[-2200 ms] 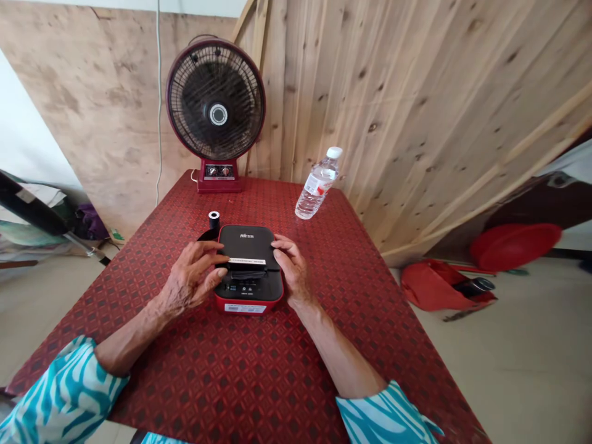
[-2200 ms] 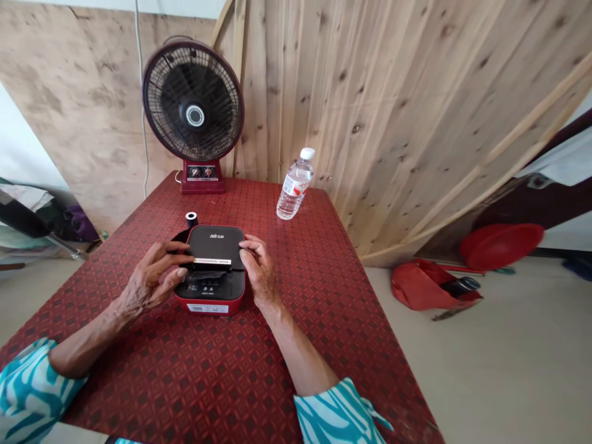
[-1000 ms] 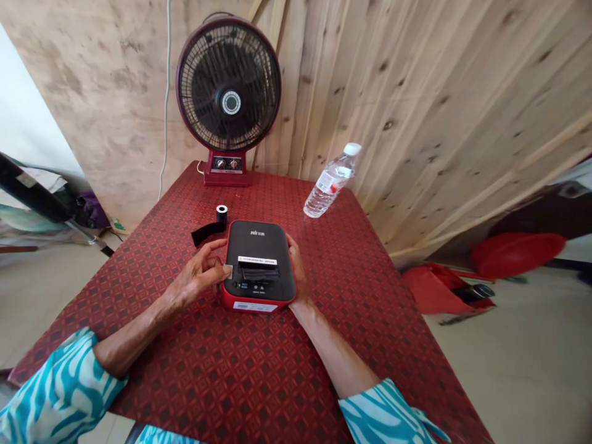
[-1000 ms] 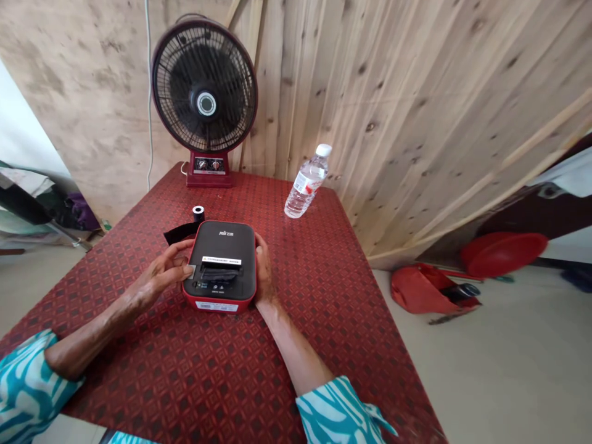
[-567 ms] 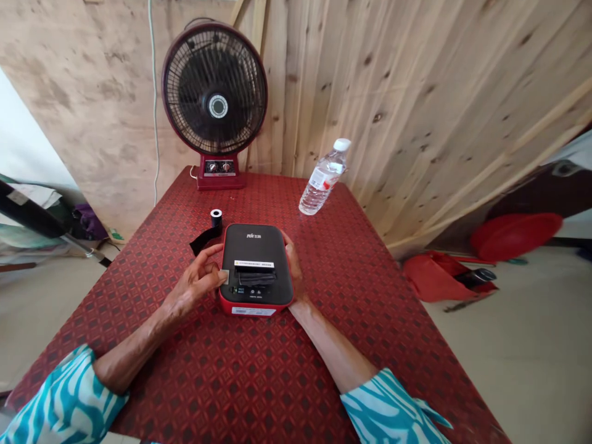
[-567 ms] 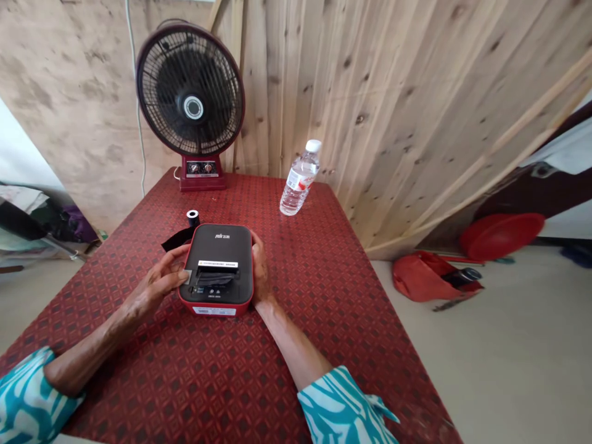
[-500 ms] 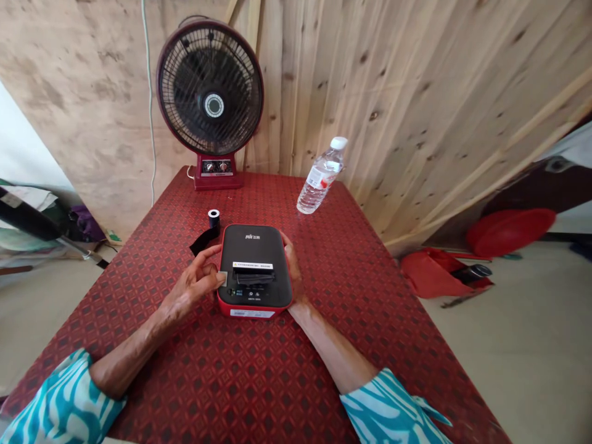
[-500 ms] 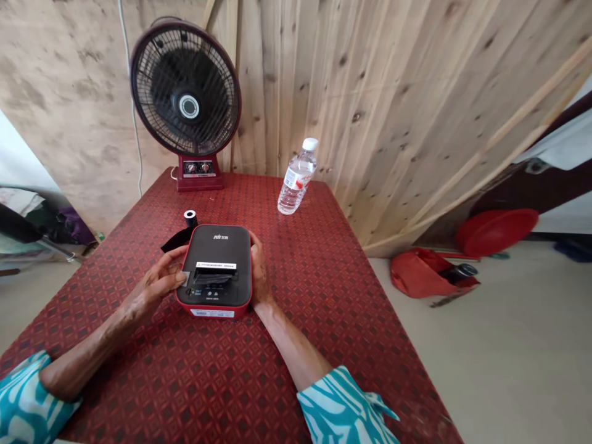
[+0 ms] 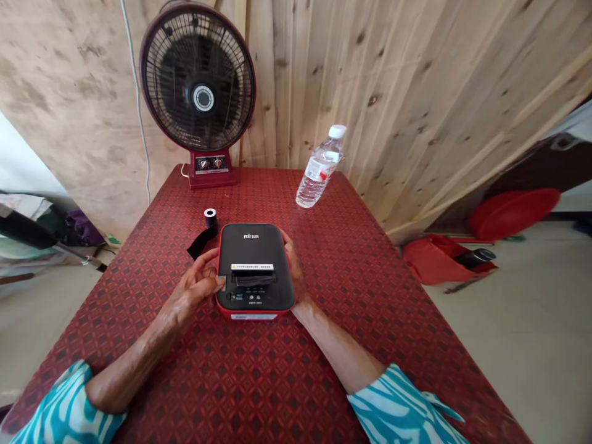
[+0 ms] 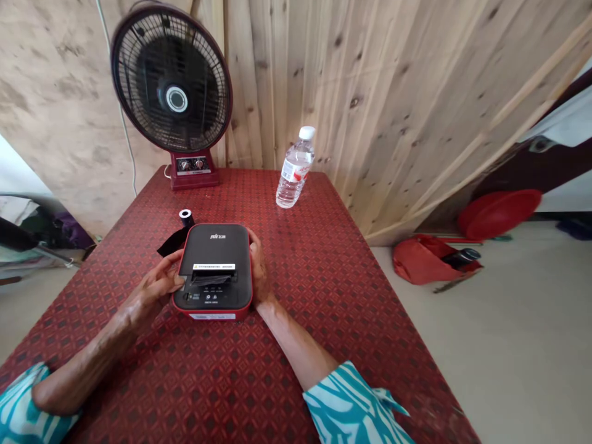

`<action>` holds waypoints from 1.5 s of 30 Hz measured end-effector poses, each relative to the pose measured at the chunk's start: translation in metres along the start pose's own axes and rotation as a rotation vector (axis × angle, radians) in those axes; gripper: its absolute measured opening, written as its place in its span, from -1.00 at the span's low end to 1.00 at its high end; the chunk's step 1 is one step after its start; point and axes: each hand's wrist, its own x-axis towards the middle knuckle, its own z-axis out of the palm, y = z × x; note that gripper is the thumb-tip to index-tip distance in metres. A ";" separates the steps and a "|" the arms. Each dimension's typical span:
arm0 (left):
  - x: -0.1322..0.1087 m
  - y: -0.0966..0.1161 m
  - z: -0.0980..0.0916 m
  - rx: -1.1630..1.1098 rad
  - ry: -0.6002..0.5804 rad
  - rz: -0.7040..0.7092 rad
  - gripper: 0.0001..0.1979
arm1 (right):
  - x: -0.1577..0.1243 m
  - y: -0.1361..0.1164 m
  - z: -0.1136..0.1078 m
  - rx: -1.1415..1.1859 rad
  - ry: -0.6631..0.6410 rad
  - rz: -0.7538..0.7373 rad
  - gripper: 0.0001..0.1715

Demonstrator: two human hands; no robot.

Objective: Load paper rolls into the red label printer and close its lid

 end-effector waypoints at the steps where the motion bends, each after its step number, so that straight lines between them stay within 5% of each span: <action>1: 0.000 0.000 0.001 -0.012 0.006 -0.004 -0.33 | 0.000 0.000 0.000 0.011 0.010 0.003 -0.42; 20: 0.001 0.002 -0.004 0.090 -0.018 0.055 -0.32 | 0.006 -0.002 0.004 -0.144 0.086 -0.028 -0.49; 27: -0.001 0.044 0.001 0.765 0.038 0.353 -0.50 | 0.007 -0.015 0.009 -0.077 0.083 -0.015 -0.34; 32: 0.028 0.069 0.040 1.401 -0.285 0.645 -0.74 | 0.007 -0.019 0.010 -0.062 0.082 -0.009 -0.32; 36: 0.060 0.070 0.064 1.889 -0.417 0.439 -0.71 | 0.008 -0.018 0.010 -0.071 0.075 0.000 -0.31; 39: 0.072 0.069 0.068 1.976 -0.457 0.302 -0.75 | 0.009 -0.017 0.010 -0.079 0.070 0.005 -0.30; 45: 0.074 0.070 0.060 1.759 -0.497 0.340 -0.79 | 0.009 -0.018 0.010 -0.051 0.071 0.010 -0.36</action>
